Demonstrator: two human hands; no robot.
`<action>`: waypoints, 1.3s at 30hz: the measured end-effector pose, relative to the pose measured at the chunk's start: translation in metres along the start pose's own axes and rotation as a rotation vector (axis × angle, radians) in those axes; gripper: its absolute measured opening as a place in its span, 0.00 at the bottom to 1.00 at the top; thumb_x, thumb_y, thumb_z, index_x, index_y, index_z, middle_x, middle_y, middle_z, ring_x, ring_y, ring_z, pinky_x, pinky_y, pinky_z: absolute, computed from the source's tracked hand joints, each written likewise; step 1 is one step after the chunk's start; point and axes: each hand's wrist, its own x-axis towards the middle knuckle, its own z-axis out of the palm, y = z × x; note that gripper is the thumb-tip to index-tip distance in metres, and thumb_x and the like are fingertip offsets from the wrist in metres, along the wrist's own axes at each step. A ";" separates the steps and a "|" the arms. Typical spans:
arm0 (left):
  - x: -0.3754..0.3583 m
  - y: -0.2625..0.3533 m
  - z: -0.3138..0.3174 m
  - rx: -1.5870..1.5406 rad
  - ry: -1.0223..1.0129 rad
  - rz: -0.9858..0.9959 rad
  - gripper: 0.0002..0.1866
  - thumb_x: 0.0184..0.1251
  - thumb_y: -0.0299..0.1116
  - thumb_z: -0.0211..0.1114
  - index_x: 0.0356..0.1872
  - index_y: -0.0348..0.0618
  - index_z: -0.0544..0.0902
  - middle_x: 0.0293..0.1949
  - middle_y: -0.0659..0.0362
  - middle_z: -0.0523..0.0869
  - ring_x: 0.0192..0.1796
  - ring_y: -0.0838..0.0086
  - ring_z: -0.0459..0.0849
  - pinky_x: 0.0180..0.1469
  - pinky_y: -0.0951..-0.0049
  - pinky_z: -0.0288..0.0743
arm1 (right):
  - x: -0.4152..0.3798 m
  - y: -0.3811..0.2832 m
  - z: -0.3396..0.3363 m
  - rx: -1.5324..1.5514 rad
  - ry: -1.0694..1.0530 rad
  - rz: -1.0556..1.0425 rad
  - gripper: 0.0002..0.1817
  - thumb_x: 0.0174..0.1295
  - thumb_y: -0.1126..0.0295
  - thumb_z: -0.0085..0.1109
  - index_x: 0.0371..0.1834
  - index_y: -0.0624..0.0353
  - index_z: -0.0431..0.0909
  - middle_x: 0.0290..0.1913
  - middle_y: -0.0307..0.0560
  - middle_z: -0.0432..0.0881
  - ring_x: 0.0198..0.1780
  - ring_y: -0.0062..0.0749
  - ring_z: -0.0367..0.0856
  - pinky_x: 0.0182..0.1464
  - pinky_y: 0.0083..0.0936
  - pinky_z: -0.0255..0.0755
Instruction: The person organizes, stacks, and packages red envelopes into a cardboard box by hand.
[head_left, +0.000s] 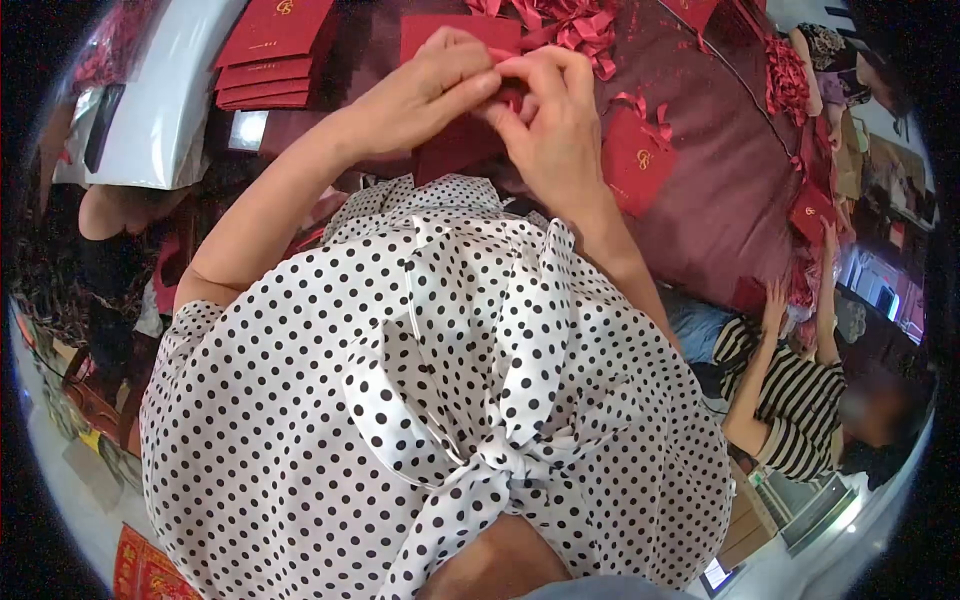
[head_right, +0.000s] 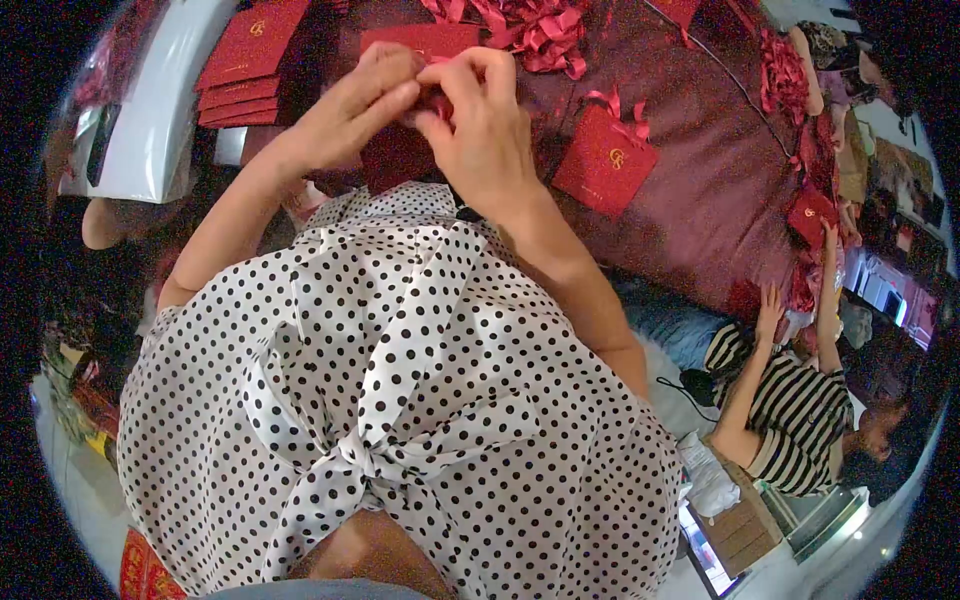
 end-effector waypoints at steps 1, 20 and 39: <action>-0.005 0.003 -0.001 0.007 -0.051 0.007 0.13 0.71 0.38 0.49 0.31 0.39 0.71 0.31 0.57 0.70 0.46 0.65 0.65 0.54 0.66 0.60 | -0.005 -0.003 0.000 0.008 -0.018 -0.011 0.14 0.49 0.69 0.66 0.38 0.57 0.74 0.41 0.49 0.74 0.36 0.45 0.79 0.37 0.36 0.75; 0.015 0.050 -0.045 0.544 -0.635 0.181 0.11 0.48 0.31 0.60 0.33 0.37 0.79 0.48 0.52 0.71 0.58 0.57 0.67 0.64 0.56 0.56 | -0.018 -0.022 -0.009 0.089 -0.195 -0.058 0.16 0.43 0.64 0.72 0.26 0.61 0.74 0.28 0.44 0.74 0.22 0.33 0.73 0.24 0.27 0.69; 0.041 0.037 -0.052 0.203 -0.683 0.249 0.06 0.51 0.26 0.61 0.21 0.35 0.75 0.36 0.56 0.71 0.46 0.63 0.68 0.49 0.68 0.62 | -0.016 -0.030 -0.019 -0.053 -0.209 -0.277 0.13 0.48 0.62 0.66 0.24 0.57 0.74 0.25 0.44 0.69 0.29 0.40 0.74 0.30 0.32 0.71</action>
